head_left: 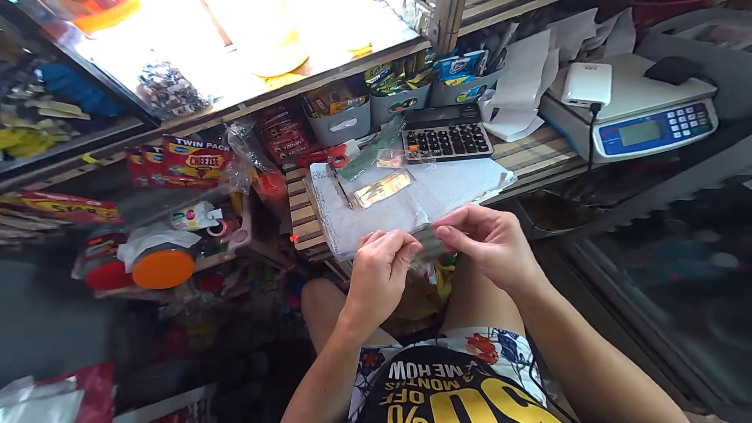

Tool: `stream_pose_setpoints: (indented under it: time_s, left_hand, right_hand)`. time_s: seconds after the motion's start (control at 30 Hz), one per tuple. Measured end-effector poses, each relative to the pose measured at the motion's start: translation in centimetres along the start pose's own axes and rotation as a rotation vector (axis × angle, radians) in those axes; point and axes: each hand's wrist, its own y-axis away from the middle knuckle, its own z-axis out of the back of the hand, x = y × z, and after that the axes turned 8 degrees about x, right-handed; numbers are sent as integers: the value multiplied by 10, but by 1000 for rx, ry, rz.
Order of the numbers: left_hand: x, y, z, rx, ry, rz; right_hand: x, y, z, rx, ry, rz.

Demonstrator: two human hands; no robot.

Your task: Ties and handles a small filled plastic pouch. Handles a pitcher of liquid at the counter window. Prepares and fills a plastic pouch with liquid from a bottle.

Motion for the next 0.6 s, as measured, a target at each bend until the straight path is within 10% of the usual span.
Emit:
stream_pose_setpoints:
  time_s: [0.2,0.4,0.6]
  left_hand:
    - [-8,1,-4,30,-23,-19]
    - [-1,1,-3,-114,101,80]
    - [-5,-3,-23,-109,219,105]
  right_hand:
    - [-2,3,-11,-68,285,115]
    - [0,-2,6,94,-455,32]
    - [-7,3,-31,-212,-483,-153]
